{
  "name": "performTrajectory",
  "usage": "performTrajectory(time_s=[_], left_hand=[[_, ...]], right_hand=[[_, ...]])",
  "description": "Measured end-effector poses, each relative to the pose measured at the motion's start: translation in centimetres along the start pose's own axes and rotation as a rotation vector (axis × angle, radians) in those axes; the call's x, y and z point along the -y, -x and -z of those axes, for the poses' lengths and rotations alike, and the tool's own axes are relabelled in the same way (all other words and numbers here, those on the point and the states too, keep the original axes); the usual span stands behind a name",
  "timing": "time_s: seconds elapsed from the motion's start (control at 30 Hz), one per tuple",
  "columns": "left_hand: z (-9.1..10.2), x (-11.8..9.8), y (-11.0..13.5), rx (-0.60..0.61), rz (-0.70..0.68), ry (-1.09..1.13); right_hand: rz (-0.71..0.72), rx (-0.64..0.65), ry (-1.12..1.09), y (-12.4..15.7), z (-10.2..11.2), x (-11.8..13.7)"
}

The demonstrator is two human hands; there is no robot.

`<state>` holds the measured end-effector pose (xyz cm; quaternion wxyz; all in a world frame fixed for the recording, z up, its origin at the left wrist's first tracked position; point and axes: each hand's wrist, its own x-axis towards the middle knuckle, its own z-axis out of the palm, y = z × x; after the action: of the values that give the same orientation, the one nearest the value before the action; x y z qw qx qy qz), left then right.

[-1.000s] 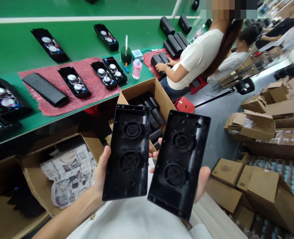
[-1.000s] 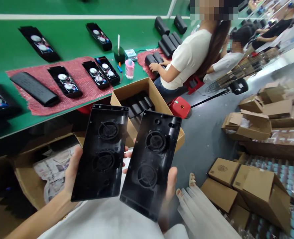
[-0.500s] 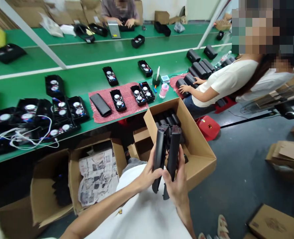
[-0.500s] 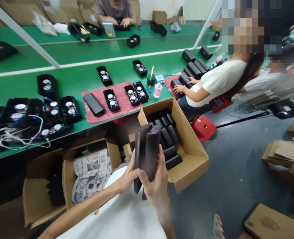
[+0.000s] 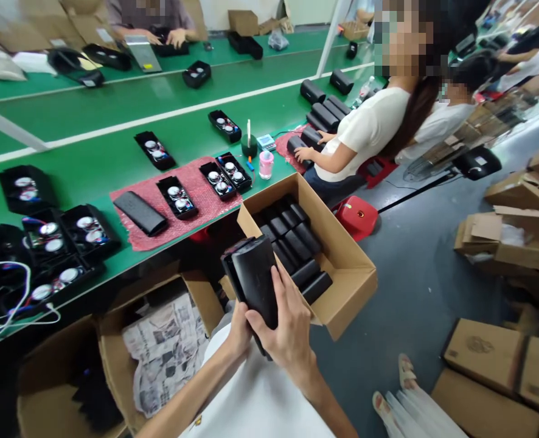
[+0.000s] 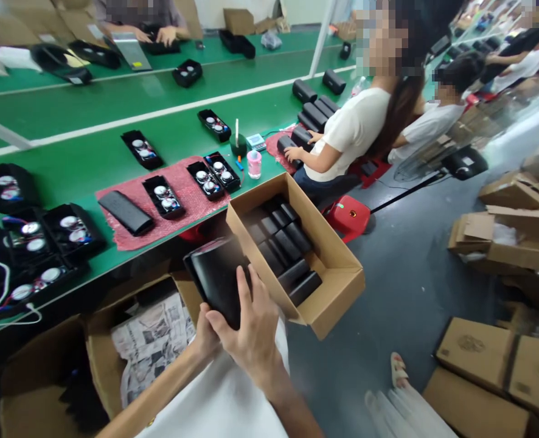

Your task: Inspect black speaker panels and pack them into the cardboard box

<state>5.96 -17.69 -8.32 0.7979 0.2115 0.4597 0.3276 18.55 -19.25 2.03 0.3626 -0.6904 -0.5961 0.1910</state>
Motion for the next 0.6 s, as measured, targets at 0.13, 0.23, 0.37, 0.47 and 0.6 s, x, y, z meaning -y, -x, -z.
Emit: performTrajectory(time_s=[0.13, 0.23, 0.37, 0.47, 0.6], left_hand=[[-1.1, -0.4, -0.4, -0.073, -0.018, 0.047], [-1.7, -0.8, -0.8, -0.062, -0.059, 0.028], [-1.7, -1.4, -1.2, -0.093, -0.037, 0.030], [-1.7, -1.7, -1.7, -0.063, 0.151, 0.117], [-1.9, -1.0, -3.0, 0.009, 0.220, 0.162]], right_hand=[[-0.034, 0.040, -0.014, -0.2, 0.0, -1.0], [-0.054, 0.111, -0.024, -0.4, 0.1, -1.3], [-0.071, 0.207, -0.109, -0.3, 0.6, -2.3], [-0.190, 0.147, -0.365, 0.6, 0.6, -4.2], [-0.411, 0.175, -0.866, 2.7, 0.1, -7.7]])
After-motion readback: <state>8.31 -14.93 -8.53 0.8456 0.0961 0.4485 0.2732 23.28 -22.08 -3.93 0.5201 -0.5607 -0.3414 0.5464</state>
